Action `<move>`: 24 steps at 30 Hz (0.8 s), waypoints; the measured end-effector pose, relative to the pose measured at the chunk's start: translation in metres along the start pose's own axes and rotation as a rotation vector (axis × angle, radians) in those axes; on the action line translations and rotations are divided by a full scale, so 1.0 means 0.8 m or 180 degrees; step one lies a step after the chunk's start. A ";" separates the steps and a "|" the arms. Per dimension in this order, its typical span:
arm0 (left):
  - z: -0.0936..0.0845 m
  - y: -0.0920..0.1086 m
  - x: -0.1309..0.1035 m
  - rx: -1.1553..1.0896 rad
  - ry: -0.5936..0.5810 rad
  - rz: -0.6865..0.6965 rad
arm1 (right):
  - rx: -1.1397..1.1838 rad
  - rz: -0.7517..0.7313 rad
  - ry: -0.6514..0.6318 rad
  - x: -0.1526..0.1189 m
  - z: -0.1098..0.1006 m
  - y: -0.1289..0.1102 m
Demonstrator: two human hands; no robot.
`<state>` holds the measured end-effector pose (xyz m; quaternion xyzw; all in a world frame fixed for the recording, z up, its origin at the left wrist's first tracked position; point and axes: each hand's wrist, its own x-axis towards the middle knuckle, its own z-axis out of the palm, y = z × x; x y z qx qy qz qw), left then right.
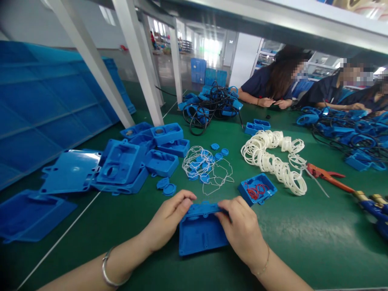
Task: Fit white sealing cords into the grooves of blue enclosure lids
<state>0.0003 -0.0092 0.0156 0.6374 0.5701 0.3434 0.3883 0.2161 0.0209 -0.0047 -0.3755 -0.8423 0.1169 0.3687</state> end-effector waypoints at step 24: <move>-0.016 -0.025 0.023 0.0331 0.0407 0.0031 | -0.0305 0.1435 -0.1157 0.155 0.051 0.069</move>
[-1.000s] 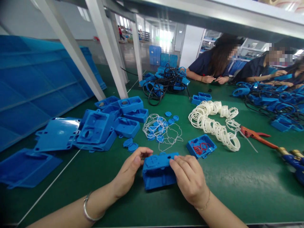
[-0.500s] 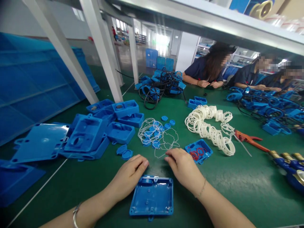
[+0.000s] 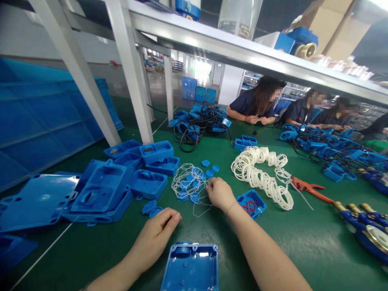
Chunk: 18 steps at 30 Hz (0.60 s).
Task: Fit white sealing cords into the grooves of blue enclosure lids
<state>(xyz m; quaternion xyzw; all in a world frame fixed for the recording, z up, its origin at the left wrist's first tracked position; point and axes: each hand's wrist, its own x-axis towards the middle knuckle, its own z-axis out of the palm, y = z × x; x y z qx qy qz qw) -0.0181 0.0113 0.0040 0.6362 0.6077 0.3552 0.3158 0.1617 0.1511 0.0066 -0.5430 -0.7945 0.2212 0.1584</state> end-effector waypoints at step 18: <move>-0.008 0.059 -0.006 -0.0998 0.0204 0.0542 | 0.2085 -0.0594 -0.0937 -0.105 -0.110 -0.044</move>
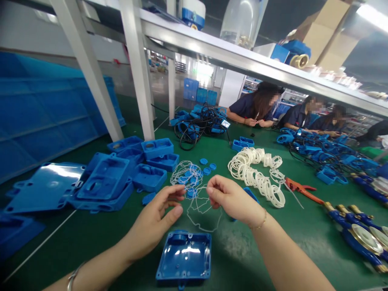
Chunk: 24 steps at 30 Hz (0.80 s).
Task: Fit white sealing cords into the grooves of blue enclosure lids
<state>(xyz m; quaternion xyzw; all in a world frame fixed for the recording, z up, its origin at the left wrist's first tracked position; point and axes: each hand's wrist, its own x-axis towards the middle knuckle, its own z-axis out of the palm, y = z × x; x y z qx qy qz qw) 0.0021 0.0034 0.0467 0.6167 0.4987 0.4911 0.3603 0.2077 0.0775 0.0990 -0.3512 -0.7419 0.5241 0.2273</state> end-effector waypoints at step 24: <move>0.011 0.006 -0.068 0.0649 -0.0528 -0.1565 | -0.1334 -0.0242 0.0332 -0.077 0.076 0.084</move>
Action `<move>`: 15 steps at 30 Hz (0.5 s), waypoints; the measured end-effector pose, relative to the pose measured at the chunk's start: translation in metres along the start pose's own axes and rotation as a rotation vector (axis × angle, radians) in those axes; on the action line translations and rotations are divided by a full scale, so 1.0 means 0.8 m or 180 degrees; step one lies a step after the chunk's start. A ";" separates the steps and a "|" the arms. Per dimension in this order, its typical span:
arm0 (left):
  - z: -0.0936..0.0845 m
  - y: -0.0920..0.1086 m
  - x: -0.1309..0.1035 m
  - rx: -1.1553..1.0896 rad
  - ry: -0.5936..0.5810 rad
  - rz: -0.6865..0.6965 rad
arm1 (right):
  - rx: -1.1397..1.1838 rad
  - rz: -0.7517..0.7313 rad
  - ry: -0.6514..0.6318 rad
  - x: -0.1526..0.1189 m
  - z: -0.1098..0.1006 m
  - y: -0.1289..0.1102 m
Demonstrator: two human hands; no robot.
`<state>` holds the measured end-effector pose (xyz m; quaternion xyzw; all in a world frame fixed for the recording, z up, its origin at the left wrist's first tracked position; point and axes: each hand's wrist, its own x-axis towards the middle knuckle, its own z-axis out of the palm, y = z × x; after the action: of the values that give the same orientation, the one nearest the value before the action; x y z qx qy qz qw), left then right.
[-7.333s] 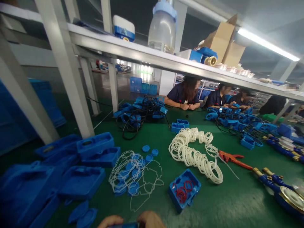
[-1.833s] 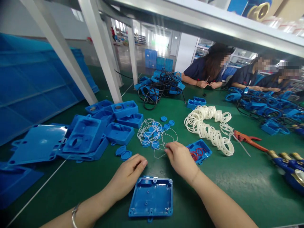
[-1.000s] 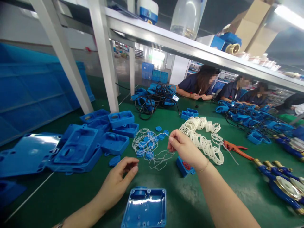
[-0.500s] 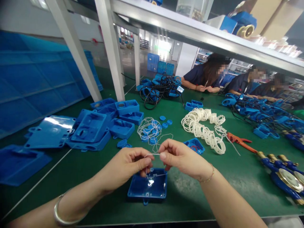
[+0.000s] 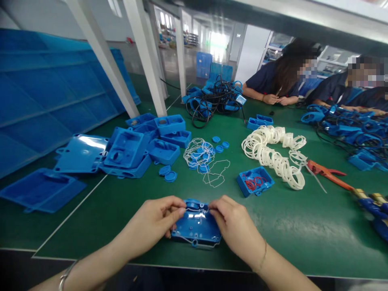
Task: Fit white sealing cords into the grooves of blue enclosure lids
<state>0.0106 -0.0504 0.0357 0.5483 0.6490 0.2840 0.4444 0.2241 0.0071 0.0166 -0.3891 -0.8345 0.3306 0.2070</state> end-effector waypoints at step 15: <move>0.009 -0.016 0.012 0.1125 0.0793 0.0550 | -0.0617 -0.0247 0.0230 0.017 0.021 0.008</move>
<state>0.0114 -0.0451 0.0190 0.6318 0.6891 0.2684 0.2320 0.2087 0.0143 0.0017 -0.3863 -0.8691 0.2258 0.2110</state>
